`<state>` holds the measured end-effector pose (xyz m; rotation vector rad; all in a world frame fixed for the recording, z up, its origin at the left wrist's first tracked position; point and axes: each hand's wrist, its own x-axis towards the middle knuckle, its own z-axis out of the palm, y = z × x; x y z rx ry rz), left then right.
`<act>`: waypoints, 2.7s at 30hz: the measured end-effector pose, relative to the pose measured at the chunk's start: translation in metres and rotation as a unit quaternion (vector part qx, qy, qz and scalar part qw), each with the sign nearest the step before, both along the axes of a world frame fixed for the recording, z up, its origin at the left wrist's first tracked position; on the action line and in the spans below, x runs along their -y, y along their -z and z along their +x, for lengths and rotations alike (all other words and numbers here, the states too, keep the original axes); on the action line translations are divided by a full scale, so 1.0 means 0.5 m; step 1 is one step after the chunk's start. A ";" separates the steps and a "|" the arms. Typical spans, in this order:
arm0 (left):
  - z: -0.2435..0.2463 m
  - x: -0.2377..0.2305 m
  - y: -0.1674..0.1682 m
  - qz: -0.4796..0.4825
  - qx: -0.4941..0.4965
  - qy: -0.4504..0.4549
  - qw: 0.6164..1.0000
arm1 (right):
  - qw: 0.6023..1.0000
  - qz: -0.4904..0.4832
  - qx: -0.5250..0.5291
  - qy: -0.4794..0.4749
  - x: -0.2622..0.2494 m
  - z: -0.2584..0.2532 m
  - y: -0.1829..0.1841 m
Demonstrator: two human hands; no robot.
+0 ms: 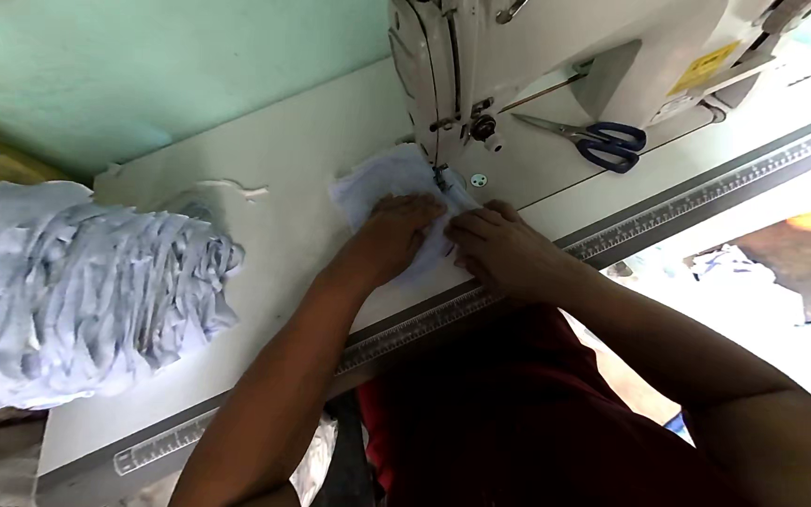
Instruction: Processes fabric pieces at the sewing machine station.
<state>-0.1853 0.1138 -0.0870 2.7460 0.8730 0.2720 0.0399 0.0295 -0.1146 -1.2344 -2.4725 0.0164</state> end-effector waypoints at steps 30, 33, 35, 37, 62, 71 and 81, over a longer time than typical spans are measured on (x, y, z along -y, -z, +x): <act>-0.022 -0.034 -0.007 0.014 -0.004 0.053 0.998 | 0.999 0.007 -0.036 0.007 -0.019 -0.006 -0.002; -0.027 -0.026 0.016 0.016 0.003 0.039 0.999 | 1.000 0.011 -0.026 0.002 -0.020 -0.009 0.007; -0.023 -0.024 0.019 0.022 0.001 0.034 0.999 | 1.000 0.007 -0.024 -0.001 -0.026 -0.005 0.004; -0.019 -0.022 0.017 0.023 0.001 0.030 0.999 | 1.000 0.006 -0.021 -0.004 -0.031 0.000 -0.001; 0.046 0.038 -0.050 -0.047 -0.091 -0.152 0.983 | 1.000 0.015 -0.009 0.000 -0.056 0.020 -0.009; 0.033 0.025 -0.050 -0.011 -0.112 -0.107 0.988 | 1.000 -0.029 0.000 -0.008 -0.063 0.025 -0.010; 0.060 0.020 -0.071 -0.007 -0.158 -0.109 0.981 | 0.998 0.002 -0.027 -0.048 -0.010 -0.021 -0.009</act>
